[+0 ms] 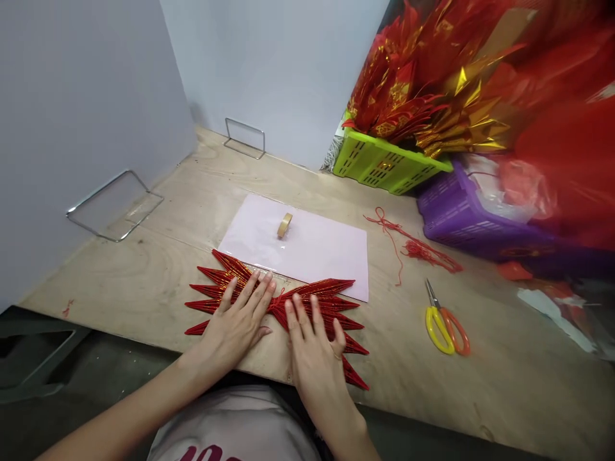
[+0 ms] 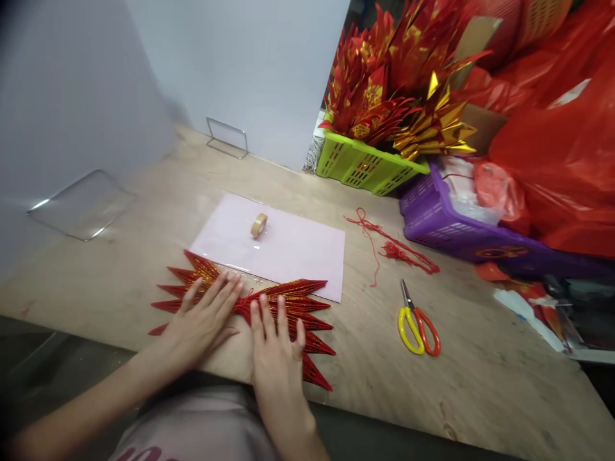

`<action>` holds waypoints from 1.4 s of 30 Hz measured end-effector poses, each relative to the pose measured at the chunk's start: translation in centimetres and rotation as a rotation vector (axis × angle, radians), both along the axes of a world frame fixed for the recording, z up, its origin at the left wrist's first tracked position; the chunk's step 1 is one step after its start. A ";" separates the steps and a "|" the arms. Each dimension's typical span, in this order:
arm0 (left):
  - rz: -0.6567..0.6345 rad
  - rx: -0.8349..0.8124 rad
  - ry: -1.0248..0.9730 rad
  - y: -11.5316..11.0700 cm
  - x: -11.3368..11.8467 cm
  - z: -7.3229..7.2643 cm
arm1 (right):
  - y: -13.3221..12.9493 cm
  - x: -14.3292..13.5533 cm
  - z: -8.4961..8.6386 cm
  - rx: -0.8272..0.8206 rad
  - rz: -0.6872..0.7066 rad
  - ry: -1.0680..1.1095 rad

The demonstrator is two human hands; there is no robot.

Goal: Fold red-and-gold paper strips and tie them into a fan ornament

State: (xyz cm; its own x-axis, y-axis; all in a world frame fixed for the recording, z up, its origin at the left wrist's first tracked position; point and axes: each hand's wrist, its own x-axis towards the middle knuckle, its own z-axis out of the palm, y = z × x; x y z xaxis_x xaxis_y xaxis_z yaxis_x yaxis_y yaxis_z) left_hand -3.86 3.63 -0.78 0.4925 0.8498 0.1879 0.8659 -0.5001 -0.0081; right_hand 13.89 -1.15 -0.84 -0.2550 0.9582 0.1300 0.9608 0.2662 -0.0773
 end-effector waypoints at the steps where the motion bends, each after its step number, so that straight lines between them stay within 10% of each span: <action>1: 0.018 0.022 -0.040 -0.3 0.0 0.3 | -0.4 0.4 0.2 0.008 -0.058 -0.007; 10: -0.116 0.111 -0.542 -3.5 0.2 2.1 | -4.0 4.7 -0.1 0.067 -0.402 -0.087; 21: -0.372 0.139 -0.551 -5.7 -0.5 0.3 | -3.8 2.6 1.0 -0.018 -0.381 -0.039; 30: 0.028 0.094 -0.158 -0.2 2.2 1.6 | -3.8 4.2 -0.5 -0.018 -0.620 0.102; 42: -0.193 -0.140 -0.123 2.3 3.1 2.8 | -4.6 5.8 -2.1 0.141 -0.655 0.259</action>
